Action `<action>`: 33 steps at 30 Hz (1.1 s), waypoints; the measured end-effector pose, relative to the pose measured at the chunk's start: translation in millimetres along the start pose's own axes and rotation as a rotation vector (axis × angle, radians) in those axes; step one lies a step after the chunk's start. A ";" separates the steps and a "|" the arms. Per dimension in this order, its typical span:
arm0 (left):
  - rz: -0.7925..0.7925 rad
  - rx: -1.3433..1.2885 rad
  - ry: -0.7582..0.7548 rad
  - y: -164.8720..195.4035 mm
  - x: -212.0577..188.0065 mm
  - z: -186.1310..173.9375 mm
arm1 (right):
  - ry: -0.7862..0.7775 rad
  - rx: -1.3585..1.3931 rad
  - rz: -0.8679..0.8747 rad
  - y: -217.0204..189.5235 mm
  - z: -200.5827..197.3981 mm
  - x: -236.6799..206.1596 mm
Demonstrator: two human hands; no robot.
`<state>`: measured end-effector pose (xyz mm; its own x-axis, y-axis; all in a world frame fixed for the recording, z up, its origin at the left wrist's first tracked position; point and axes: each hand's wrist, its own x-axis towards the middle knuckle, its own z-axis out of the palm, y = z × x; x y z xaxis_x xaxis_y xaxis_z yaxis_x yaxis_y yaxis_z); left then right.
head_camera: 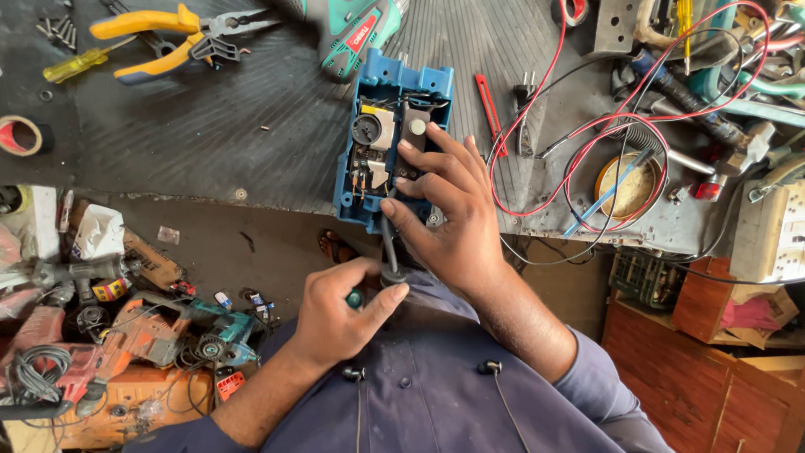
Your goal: The person repairs a cordless drill on a cluttered workbench. They hold the open blue drill casing, use a screwdriver to loosen and tighten screws inside the housing, handle small screws and internal components, and manipulate the drill's power cord and switch parts while reassembling the unit.
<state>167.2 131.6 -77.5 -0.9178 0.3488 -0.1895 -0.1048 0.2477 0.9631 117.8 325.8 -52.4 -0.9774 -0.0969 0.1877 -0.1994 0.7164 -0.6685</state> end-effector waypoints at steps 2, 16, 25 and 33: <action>0.093 0.042 0.014 0.2 1.3 0.3 | -0.007 0.000 -0.001 -0.7 -0.1 -0.5; -0.008 0.034 0.114 14.7 -6.5 0.3 | 0.007 0.028 0.001 -4.3 0.9 -2.8; -0.009 0.092 0.157 18.5 -6.0 5.6 | 0.016 0.017 -0.004 0.9 1.5 -0.8; 0.059 0.146 0.070 21.9 10.7 5.9 | 0.031 0.034 -0.031 15.7 4.1 -4.1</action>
<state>157.3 146.1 -59.5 -0.9458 0.3038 -0.1148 0.0021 0.3592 0.9332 118.4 334.6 -66.7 -0.9683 -0.0973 0.2302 -0.2323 0.6897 -0.6858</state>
